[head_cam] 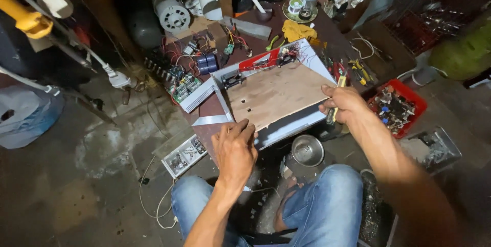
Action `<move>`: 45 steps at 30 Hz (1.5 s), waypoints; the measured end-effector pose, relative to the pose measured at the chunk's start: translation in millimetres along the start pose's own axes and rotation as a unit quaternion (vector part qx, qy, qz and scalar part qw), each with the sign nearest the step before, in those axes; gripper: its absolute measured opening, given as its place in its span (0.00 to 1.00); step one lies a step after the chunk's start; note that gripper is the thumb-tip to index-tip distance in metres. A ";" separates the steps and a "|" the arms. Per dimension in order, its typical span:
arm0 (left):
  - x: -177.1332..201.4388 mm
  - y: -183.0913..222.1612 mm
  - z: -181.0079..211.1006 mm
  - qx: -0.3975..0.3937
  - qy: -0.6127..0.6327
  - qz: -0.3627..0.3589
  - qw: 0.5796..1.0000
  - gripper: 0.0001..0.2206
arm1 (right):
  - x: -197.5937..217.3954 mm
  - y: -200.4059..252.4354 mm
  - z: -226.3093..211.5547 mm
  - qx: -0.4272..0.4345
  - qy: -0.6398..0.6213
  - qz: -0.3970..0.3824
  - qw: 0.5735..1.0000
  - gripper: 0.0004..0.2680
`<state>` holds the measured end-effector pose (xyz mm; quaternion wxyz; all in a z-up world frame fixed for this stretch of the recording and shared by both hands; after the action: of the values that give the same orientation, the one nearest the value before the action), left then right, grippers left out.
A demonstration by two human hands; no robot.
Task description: Cutting and fitting a wooden panel into an electronics enclosure using a utility knife.
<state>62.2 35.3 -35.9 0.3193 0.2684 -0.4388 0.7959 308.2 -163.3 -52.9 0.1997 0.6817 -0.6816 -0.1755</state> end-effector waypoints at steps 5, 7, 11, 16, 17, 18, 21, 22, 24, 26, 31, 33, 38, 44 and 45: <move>-7.1 3.2 -4.8 0.022 -0.020 -0.032 0.999 0.04 | -4.1 42.2 -26.3 -0.001 0.137 -0.052 0.989 0.14; -3.5 3.2 -4.5 0.023 -0.034 -0.046 0.998 0.04 | -5.3 66.1 -36.5 0.004 0.183 -0.064 0.981 0.15; -6.9 6.1 -7.6 0.003 -0.073 -0.076 0.994 0.05 | 8.7 88.4 -50.6 0.100 0.371 -0.024 0.923 0.19; 0.6 -3.0 1.3 -0.025 -0.088 -0.095 0.991 0.03 | 26.1 74.5 -46.6 0.205 0.534 -0.008 0.820 0.14; -1.3 -3.1 0.7 -0.036 -0.094 -0.100 0.990 0.02 | 27.3 74.8 -49.9 0.221 0.526 -0.009 0.821 0.14; -4.2 -3.0 -2.7 -0.036 -0.089 -0.104 0.990 0.02 | 30.6 77.7 -51.0 0.216 0.529 -0.007 0.820 0.14; -12.1 -5.8 -7.3 -0.067 -0.097 -0.134 0.984 0.01 | 40.4 76.2 -47.3 0.221 0.502 -0.008 0.836 0.15; -14.4 -11.1 -4.0 -0.089 -0.080 -0.141 0.983 0.03 | 45.9 68.2 -42.8 0.231 0.487 -0.003 0.843 0.15; -9.7 -26.7 5.9 -0.109 -0.059 -0.149 0.981 0.05 | 60.1 54.8 -30.0 0.240 0.474 0.003 0.847 0.15; -2.5 -42.8 16.6 -0.085 -0.111 -0.333 0.933 0.08 | 76.1 46.7 -15.5 0.348 0.429 -0.019 0.833 0.10; 4.0 -81.1 28.5 -0.018 -0.123 -0.527 0.840 0.10 | 57.3 100.3 -50.7 0.187 0.460 0.031 0.867 0.13; -3.3 -89.9 28.1 0.004 -0.112 -0.580 0.807 0.12 | 60.3 100.1 -48.8 0.122 0.431 0.051 0.893 0.15; -23.3 -106.1 37.1 -0.026 -0.099 -0.641 0.761 0.15 | 123.1 46.6 9.6 0.333 0.461 0.120 0.814 0.15; -63.7 -130.3 58.7 -0.106 -0.065 -0.708 0.695 0.44 | 91.6 41.1 39.2 0.259 0.349 0.065 0.898 0.07; -66.3 -133.5 58.4 -0.103 -0.065 -0.709 0.694 0.44 | 84.4 42.8 43.6 0.257 0.350 0.061 0.899 0.07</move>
<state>213.4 21.3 15.0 0.7853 0.5166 -0.2168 0.2637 249.9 -248.8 -65.6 0.2532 0.6835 -0.6298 0.2685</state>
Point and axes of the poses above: each hand's wrist, its own y-axis away from the middle knuckle, its own x-axis out of the back of the hand, z = x × y, the point moved 2 cm from there along -y, towards the middle knuckle, and after that the axes turned 4 degrees about z, right-handed, at the moved point
